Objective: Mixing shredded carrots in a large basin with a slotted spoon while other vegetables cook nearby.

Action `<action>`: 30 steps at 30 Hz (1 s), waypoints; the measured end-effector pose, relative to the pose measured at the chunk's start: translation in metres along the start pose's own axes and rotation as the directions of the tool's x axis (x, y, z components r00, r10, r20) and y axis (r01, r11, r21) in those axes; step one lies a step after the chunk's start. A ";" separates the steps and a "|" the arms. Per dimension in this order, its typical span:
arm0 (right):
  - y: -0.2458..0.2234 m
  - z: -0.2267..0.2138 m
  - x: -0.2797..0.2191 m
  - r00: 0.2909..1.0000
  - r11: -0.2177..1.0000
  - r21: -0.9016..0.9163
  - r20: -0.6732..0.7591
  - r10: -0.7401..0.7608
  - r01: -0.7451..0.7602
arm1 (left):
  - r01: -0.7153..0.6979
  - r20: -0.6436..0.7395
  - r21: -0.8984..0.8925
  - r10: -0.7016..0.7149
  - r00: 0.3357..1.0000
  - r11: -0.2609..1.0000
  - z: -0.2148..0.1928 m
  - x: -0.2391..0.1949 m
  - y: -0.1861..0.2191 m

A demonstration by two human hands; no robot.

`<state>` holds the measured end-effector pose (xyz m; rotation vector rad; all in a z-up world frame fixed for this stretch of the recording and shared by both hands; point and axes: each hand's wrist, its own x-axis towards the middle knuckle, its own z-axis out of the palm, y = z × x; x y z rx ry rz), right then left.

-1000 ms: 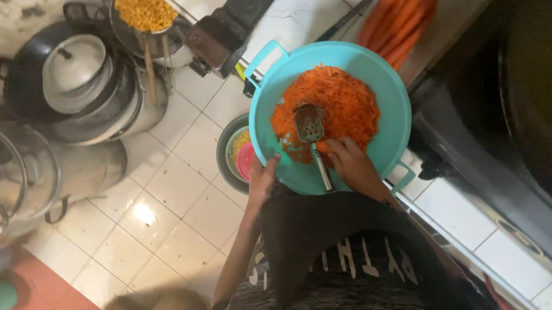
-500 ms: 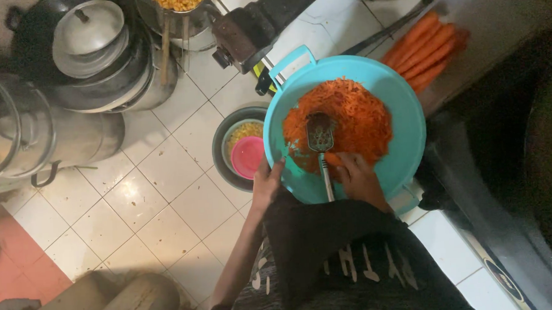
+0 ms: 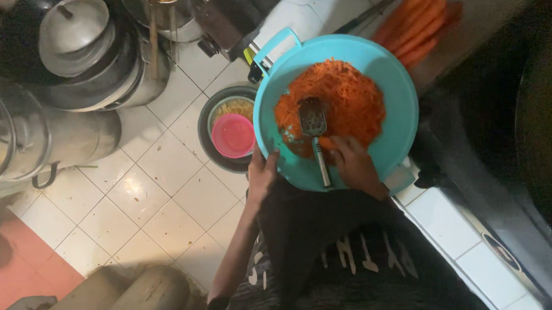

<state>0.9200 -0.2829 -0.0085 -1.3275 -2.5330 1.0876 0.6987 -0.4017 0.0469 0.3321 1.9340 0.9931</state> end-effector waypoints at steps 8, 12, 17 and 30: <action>0.002 0.003 0.005 0.997 0.996 -0.086 -0.066 -0.041 0.036 | -0.725 -0.022 0.507 0.848 0.530 0.467 0.012 -0.002 -0.021; 0.012 0.008 0.004 0.997 0.998 -0.060 -0.073 0.010 -0.015 | -0.962 0.548 0.241 0.799 0.246 0.131 0.035 0.018 -0.053; 0.016 0.002 0.007 0.995 0.996 -0.072 -0.089 0.040 -0.046 | -1.000 0.782 0.019 0.623 0.025 0.016 0.062 0.065 -0.085; -0.018 -0.032 -0.006 0.959 0.996 -0.027 -0.271 0.076 -0.087 | -0.985 0.897 -0.014 0.433 -0.089 -0.173 -0.012 0.083 -0.008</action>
